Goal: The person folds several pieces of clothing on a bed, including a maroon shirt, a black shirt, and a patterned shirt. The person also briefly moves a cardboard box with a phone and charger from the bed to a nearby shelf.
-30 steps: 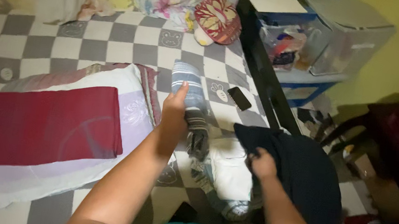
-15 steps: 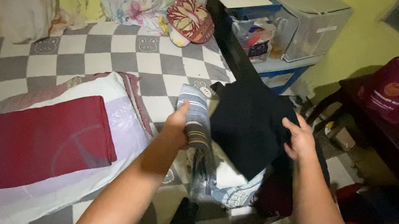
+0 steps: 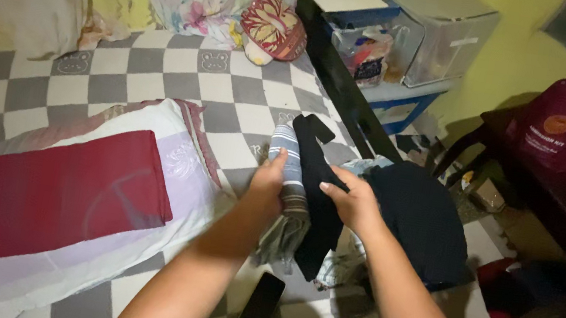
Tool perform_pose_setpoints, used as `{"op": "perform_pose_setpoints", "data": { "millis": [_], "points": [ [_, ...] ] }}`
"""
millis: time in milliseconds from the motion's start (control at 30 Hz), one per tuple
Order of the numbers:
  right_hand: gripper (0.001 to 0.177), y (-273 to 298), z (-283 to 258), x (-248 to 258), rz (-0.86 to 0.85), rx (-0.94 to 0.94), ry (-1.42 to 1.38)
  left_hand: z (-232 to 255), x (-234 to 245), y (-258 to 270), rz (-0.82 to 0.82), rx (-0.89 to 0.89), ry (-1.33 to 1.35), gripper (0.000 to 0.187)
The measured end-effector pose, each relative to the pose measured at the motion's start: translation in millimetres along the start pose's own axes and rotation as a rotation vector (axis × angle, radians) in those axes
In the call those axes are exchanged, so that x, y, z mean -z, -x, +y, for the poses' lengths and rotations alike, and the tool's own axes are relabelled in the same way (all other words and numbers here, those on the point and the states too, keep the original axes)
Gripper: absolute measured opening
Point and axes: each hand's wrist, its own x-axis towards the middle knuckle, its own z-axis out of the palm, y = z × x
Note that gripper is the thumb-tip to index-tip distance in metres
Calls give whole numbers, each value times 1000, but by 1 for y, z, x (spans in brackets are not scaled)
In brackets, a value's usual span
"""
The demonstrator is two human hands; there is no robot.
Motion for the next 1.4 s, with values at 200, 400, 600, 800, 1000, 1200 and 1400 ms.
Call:
{"op": "perform_pose_setpoints", "data": {
  "millis": [200, 400, 600, 800, 1000, 1200, 1400],
  "points": [
    [38, 9, -25, 1, 148, 106, 321, -16, 32, -3, 55, 45, -55, 46],
    [39, 28, -53, -30, 30, 381, 583, -16, 39, -16, -80, 43, 51, 49],
    [45, 50, -51, -69, -72, 544, 724, -7, 46, 4, -143, 60, 56, 59],
    [66, 71, -42, -104, -67, 475, 559, -10, 71, -13, -155, 61, -17, 37],
    [87, 102, 11, -137, 64, 445, 454, 17, 90, -12, -83, -183, -15, 26],
    [85, 89, 127, -104, -107, -237, 183, 39, 99, -24, 36, -329, -215, 25],
    [47, 72, 220, 2, 321, -461, 916, 46, 92, -28, 126, -236, -265, 32]
  ]
}}
